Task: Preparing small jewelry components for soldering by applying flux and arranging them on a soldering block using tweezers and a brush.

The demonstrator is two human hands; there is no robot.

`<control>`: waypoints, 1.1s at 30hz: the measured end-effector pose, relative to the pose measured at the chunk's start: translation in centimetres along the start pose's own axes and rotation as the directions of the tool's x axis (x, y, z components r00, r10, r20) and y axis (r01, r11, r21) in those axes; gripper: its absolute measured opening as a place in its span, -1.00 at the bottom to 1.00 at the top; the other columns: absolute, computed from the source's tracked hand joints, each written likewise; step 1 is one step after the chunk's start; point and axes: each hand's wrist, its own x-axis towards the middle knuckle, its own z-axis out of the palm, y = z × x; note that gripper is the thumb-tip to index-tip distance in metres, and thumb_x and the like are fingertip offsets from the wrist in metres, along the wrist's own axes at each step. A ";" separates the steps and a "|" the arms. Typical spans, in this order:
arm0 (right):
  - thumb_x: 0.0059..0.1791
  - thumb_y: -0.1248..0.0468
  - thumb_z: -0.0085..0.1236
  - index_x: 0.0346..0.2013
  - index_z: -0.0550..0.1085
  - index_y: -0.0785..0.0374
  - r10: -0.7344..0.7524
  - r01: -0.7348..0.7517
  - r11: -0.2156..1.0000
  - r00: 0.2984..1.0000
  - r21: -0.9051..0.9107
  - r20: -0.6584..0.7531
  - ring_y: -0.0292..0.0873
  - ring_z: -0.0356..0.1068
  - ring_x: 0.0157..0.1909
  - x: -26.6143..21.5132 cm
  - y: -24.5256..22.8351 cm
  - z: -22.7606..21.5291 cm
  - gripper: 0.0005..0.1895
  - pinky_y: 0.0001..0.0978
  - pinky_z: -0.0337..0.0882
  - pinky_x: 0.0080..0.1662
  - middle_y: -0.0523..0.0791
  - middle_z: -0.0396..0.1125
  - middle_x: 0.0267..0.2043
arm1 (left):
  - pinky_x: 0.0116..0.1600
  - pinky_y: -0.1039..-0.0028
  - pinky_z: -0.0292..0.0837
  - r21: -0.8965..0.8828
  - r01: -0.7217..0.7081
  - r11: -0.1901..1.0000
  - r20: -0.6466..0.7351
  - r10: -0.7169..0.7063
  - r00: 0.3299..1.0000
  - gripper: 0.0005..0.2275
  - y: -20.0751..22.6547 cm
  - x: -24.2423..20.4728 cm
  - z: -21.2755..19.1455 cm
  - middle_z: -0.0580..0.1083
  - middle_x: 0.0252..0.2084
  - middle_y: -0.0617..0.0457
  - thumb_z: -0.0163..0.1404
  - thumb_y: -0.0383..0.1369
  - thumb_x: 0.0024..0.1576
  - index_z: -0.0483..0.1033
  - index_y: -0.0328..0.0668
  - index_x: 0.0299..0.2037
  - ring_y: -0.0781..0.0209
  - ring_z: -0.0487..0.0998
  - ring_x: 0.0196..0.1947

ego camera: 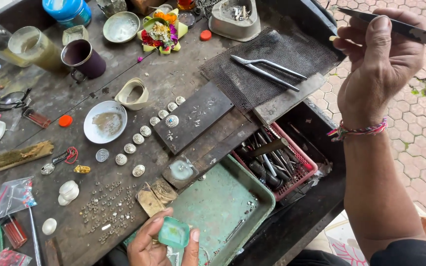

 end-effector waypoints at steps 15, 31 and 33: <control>-0.06 0.25 -0.14 -0.36 0.23 0.21 0.290 -0.281 0.931 0.957 0.232 -0.005 -0.05 0.44 -0.42 -0.4 -0.6 0.9 -0.90 -0.33 0.51 -0.39 0.05 0.38 -0.38 | -0.32 0.61 0.49 -0.039 -0.129 0.991 0.018 0.130 0.991 -0.50 -0.5 0.0 0.5 0.37 -0.09 -0.24 0.11 -0.53 -0.27 0.19 -0.22 -0.10 0.17 0.47 -0.13; 0.01 0.22 0.40 0.04 0.55 0.07 -0.209 0.829 0.126 0.559 -0.544 0.803 -0.09 0.25 -0.18 -5.0 1.7 1.5 -0.68 -0.34 0.29 -0.28 -0.17 0.31 -0.20 | -0.21 0.61 0.47 -0.219 -0.194 0.956 0.128 0.225 0.966 -0.62 2.8 1.0 -0.6 0.40 -0.07 -0.23 0.04 -0.56 -0.11 0.24 -0.40 -0.07 0.21 0.48 -0.20; 0.05 0.26 0.38 0.04 0.58 0.14 -0.196 0.834 0.202 0.548 -0.513 0.813 -0.04 0.23 -0.16 -5.3 2.1 1.8 -0.73 -0.31 0.30 -0.17 -0.11 0.29 -0.18 | -0.18 0.56 0.51 -0.218 -0.166 0.962 0.122 0.196 0.973 -0.63 3.1 1.1 -1.1 0.37 -0.05 -0.21 0.03 -0.55 -0.10 0.25 -0.37 -0.08 0.18 0.47 -0.15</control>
